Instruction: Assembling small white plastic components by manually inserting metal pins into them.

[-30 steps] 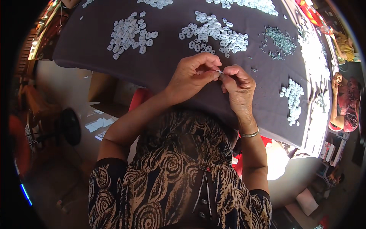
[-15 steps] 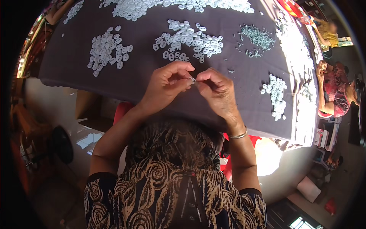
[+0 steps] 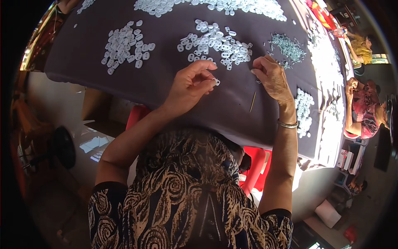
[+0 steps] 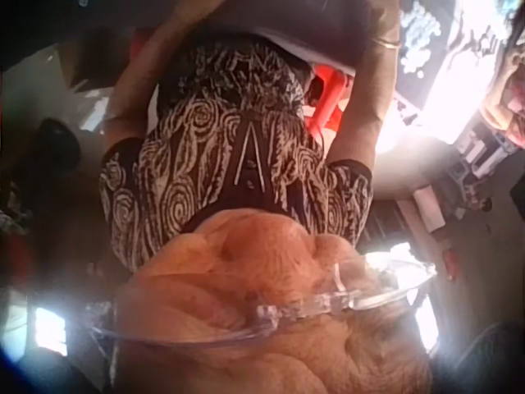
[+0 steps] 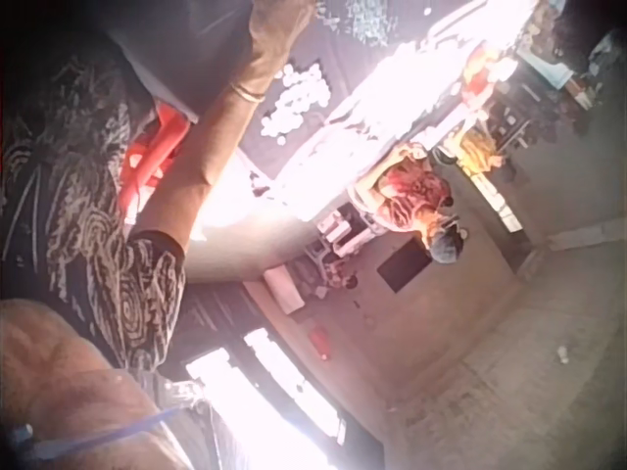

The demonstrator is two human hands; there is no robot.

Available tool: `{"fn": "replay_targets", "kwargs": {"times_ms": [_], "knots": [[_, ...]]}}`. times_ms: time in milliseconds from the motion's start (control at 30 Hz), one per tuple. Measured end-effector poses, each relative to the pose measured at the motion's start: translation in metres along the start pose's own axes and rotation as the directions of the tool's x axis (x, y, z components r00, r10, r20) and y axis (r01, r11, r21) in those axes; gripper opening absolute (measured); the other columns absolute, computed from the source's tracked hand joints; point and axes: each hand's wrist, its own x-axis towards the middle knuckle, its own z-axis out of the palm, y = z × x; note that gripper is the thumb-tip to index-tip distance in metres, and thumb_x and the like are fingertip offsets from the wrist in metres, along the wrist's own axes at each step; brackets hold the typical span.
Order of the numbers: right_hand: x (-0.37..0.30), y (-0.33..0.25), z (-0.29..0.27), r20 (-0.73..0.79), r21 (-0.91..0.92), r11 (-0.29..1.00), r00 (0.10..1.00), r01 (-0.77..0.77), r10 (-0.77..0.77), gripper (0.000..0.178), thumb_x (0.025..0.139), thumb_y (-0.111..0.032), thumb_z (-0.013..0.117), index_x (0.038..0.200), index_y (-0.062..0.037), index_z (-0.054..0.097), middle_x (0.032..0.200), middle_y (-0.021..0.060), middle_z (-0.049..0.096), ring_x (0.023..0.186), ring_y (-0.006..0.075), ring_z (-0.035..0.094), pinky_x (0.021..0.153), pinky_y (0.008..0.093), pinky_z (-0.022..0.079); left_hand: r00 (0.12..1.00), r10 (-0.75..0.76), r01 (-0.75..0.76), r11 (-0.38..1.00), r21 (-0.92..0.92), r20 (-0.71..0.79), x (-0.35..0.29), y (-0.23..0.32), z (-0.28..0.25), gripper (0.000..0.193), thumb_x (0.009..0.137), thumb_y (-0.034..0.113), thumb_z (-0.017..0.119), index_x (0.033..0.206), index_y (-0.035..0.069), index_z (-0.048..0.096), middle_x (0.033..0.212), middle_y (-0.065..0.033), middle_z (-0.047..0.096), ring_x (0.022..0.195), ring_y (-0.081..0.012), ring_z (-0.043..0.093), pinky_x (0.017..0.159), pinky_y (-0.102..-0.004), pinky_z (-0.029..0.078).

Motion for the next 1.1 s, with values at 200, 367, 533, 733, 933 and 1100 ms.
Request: {"fn": "replay_targets", "kwargs": {"times_ms": [200, 367, 533, 733, 933, 1100], "knots": [[0.007, -0.002, 0.005, -0.039, 0.0, 0.998, 0.997, -0.059, 0.059, 0.009, 0.08, -0.004, 0.064, 0.082, 0.0001, 0.056, 0.074, 0.0086, 0.055, 0.062, 0.0195, 0.052, 0.06, 0.0309, 0.042, 0.998, 0.017, -0.018, 1.0, -0.016, -0.055, 0.001, -0.007, 0.0, 0.029, 0.086, -0.002, 0.06, 0.113, 0.005, 0.054, 0.083, -0.002, 0.057, 0.07, -0.006, 0.054, 0.063, -0.0202, 0.047], [0.005, -0.04, 0.034, -0.109, 0.406, 0.909, 0.982, -0.099, 0.156, 0.005, 0.087, -0.004, 0.061, 0.083, -0.0012, 0.058, 0.073, -0.0005, 0.054, 0.064, 0.0078, 0.048, 0.059, 0.0239, 0.04, 0.993, 0.073, -0.075, 0.997, -0.017, -0.093, 0.005, -0.01, 0.004, 0.028, 0.086, -0.001, 0.06, 0.112, 0.004, 0.052, 0.083, -0.0025, 0.058, 0.07, -0.0049, 0.054, 0.061, -0.0207, 0.048], [0.004, -0.063, 0.049, 0.038, 0.641, 0.761, 0.994, -0.102, 0.101, 0.009, 0.089, -0.01, 0.063, 0.094, -0.0023, 0.065, 0.072, -0.0051, 0.054, 0.064, 0.0037, 0.044, 0.057, 0.0186, 0.037, 0.989, 0.089, -0.092, 0.996, -0.018, -0.116, 0.002, -0.01, 0.002, 0.028, 0.086, -0.001, 0.06, 0.112, 0.004, 0.051, 0.083, -0.0025, 0.058, 0.069, -0.0044, 0.054, 0.06, -0.0204, 0.048], [0.002, -0.06, 0.066, 0.055, 0.747, 0.65, 0.987, -0.14, 0.149, 0.012, 0.088, -0.013, 0.066, 0.094, -0.0031, 0.067, 0.077, -0.0021, 0.061, 0.065, 0.0047, 0.048, 0.056, 0.0189, 0.038, 0.984, 0.124, -0.126, 0.992, -0.008, -0.128, 0.002, -0.018, 0.003, 0.028, 0.086, -0.001, 0.058, 0.112, 0.004, 0.051, 0.083, -0.0015, 0.057, 0.069, -0.0034, 0.053, 0.059, -0.019, 0.045], [0.001, -0.06, 0.069, 0.099, 0.788, 0.581, 0.974, -0.201, 0.202, 0.012, 0.089, -0.013, 0.065, 0.095, -0.0018, 0.067, 0.079, -0.0011, 0.061, 0.065, 0.0053, 0.049, 0.056, 0.0194, 0.04, 0.983, 0.159, -0.153, 0.986, 0.07, -0.094, 0.003, -0.022, 0.001, 0.032, 0.087, -0.004, 0.057, 0.117, 0.005, 0.05, 0.087, -0.0024, 0.058, 0.075, -0.0054, 0.055, 0.065, -0.0207, 0.048], [0.0, -0.061, 0.07, 0.087, 0.778, 0.598, 0.976, -0.192, 0.2, 0.012, 0.089, -0.012, 0.064, 0.095, -0.0019, 0.067, 0.079, -0.0015, 0.061, 0.065, 0.005, 0.049, 0.056, 0.0196, 0.04, 0.977, 0.177, -0.17, 0.983, 0.071, -0.118, 0.003, -0.021, 0.003, 0.03, 0.086, -0.001, 0.06, 0.114, 0.003, 0.051, 0.084, -0.0011, 0.057, 0.071, -0.0021, 0.05, 0.062, -0.0181, 0.044]]}}
